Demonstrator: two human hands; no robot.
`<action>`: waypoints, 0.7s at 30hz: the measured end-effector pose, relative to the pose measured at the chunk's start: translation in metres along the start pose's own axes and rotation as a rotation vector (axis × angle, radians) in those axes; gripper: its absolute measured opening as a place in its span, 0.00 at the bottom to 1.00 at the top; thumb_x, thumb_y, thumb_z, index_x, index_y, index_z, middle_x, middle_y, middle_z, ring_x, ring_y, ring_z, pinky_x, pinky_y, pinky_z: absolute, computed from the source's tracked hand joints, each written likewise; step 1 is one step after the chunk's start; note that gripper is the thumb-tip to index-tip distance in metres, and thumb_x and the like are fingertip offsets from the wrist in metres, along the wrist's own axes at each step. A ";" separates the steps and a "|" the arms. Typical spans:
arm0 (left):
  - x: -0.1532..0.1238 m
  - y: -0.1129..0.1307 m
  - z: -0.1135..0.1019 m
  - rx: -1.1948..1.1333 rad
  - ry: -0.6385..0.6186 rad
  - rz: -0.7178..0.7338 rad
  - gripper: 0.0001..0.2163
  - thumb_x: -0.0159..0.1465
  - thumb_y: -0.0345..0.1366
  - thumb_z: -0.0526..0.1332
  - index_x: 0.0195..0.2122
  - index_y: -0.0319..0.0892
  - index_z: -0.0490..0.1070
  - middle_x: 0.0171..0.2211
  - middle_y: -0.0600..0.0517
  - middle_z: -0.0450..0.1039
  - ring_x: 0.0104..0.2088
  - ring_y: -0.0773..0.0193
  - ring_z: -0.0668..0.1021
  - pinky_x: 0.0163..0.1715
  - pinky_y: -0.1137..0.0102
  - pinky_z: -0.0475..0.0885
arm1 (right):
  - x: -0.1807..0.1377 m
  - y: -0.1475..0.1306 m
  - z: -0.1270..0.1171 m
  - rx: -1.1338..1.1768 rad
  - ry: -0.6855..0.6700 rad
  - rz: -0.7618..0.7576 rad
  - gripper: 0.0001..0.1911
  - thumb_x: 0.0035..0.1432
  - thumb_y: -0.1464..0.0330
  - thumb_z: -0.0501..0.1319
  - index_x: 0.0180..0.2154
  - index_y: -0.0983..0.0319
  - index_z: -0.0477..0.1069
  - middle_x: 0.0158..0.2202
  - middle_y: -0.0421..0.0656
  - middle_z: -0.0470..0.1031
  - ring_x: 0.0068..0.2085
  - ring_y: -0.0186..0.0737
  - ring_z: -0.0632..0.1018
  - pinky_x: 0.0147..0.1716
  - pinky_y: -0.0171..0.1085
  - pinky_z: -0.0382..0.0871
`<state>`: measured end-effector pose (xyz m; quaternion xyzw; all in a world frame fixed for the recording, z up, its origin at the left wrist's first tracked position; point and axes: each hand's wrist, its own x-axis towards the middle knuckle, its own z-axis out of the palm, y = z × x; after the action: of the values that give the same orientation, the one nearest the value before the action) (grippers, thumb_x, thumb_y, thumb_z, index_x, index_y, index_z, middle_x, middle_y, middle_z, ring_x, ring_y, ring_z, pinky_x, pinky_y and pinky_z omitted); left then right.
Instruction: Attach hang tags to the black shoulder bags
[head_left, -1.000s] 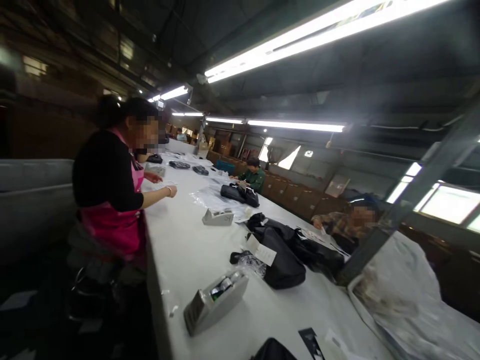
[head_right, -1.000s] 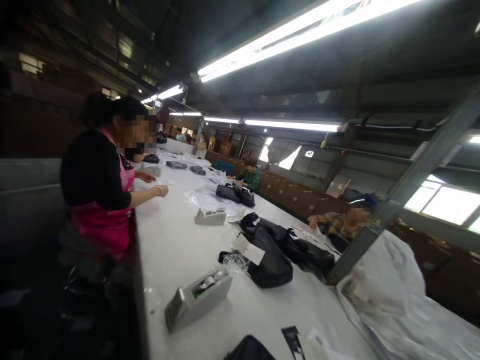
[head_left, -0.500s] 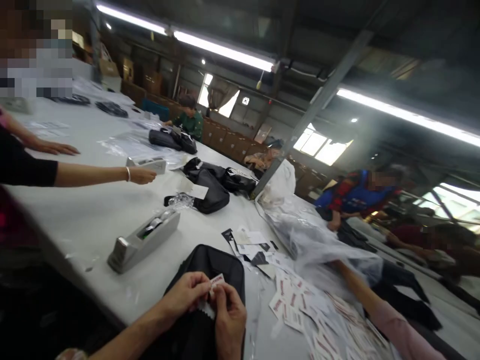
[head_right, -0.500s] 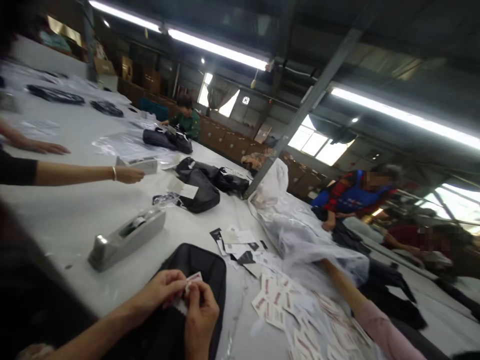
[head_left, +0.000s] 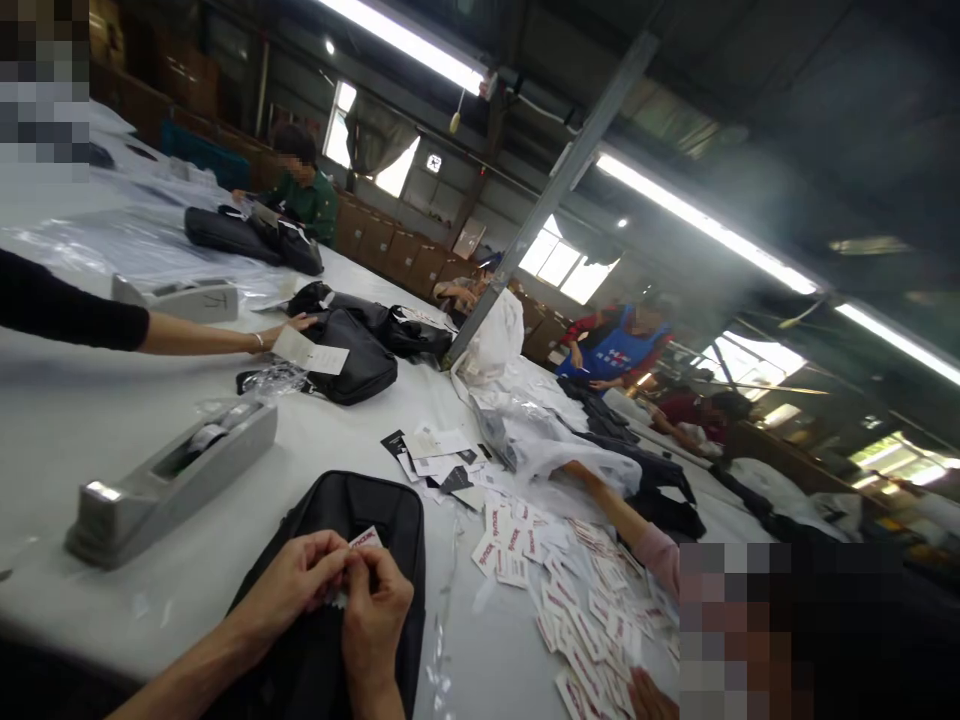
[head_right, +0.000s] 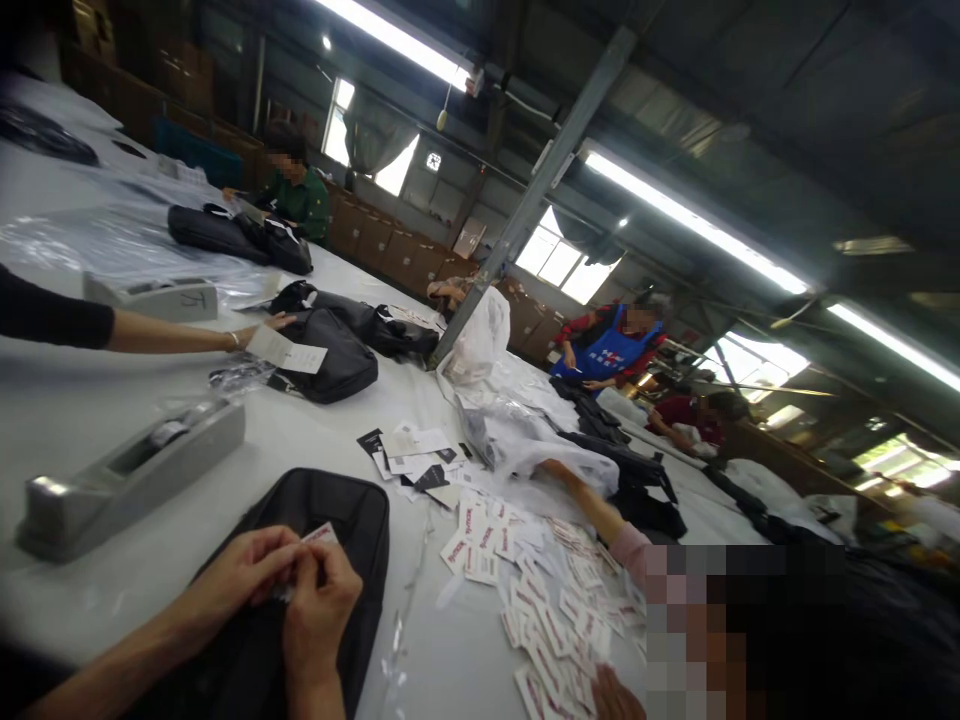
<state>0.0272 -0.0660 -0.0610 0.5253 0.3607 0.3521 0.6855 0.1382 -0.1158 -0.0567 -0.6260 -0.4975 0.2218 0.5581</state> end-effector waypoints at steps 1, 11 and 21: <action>0.000 -0.001 0.000 -0.010 -0.008 0.000 0.17 0.57 0.50 0.60 0.28 0.38 0.68 0.18 0.59 0.62 0.16 0.75 0.61 0.14 0.78 0.54 | 0.000 0.000 -0.001 0.017 -0.022 0.005 0.11 0.57 0.64 0.57 0.27 0.61 0.73 0.25 0.39 0.73 0.27 0.35 0.72 0.27 0.31 0.65; 0.007 -0.012 -0.001 -0.043 -0.046 -0.045 0.19 0.54 0.53 0.62 0.28 0.39 0.69 0.19 0.60 0.60 0.15 0.76 0.58 0.12 0.79 0.51 | -0.005 -0.001 0.002 -0.058 -0.012 -0.005 0.12 0.59 0.66 0.55 0.27 0.60 0.73 0.26 0.40 0.74 0.29 0.36 0.74 0.31 0.33 0.68; 0.033 -0.008 -0.069 0.074 0.426 0.065 0.15 0.57 0.52 0.57 0.41 0.52 0.72 0.17 0.59 0.65 0.20 0.68 0.67 0.20 0.77 0.65 | 0.157 0.042 -0.084 -0.801 -0.012 -0.204 0.27 0.55 0.74 0.52 0.58 0.64 0.60 0.54 0.52 0.69 0.53 0.46 0.70 0.52 0.45 0.62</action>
<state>-0.0159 -0.0070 -0.0856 0.4751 0.4932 0.4635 0.5623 0.2878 -0.0146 -0.0285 -0.7399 -0.6072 -0.0420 0.2865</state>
